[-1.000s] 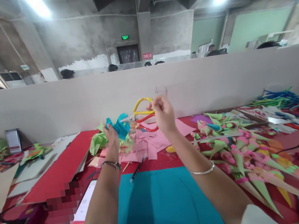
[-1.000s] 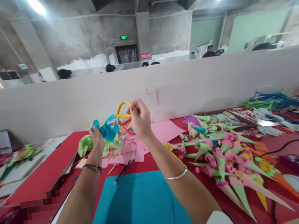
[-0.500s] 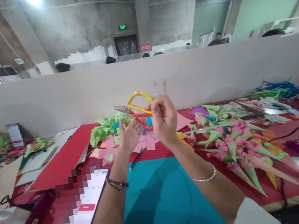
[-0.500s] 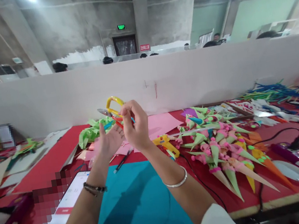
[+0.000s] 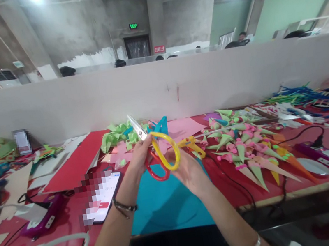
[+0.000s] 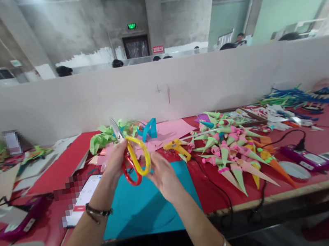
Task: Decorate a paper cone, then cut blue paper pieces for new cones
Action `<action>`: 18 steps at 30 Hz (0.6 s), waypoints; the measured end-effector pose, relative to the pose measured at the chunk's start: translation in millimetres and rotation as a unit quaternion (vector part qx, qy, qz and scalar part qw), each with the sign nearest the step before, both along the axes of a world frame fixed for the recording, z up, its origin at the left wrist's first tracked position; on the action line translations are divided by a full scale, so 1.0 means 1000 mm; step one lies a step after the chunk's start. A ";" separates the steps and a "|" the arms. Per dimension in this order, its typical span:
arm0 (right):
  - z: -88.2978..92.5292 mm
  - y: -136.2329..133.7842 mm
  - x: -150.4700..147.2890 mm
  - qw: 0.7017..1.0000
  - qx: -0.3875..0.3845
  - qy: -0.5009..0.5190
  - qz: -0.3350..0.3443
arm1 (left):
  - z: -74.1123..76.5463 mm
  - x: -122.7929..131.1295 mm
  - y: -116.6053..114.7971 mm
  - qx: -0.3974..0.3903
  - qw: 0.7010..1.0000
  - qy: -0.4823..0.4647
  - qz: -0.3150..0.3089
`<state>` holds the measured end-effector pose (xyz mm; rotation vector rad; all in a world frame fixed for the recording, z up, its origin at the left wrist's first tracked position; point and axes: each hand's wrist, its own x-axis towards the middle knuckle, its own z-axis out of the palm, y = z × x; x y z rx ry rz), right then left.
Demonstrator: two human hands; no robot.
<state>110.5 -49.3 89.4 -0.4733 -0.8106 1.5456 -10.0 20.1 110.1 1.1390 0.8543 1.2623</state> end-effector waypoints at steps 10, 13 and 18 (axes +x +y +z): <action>-0.012 -0.022 0.000 0.971 0.037 -0.120 0.201 | -0.019 -0.003 -0.033 0.044 0.992 0.108 -0.054; -0.020 -0.028 -0.001 0.967 0.031 -0.137 0.212 | -0.023 -0.003 -0.040 0.061 0.974 0.178 -0.127; -0.032 -0.035 0.008 0.979 0.008 -0.086 0.183 | -0.037 -0.017 -0.056 0.171 0.921 0.324 -0.129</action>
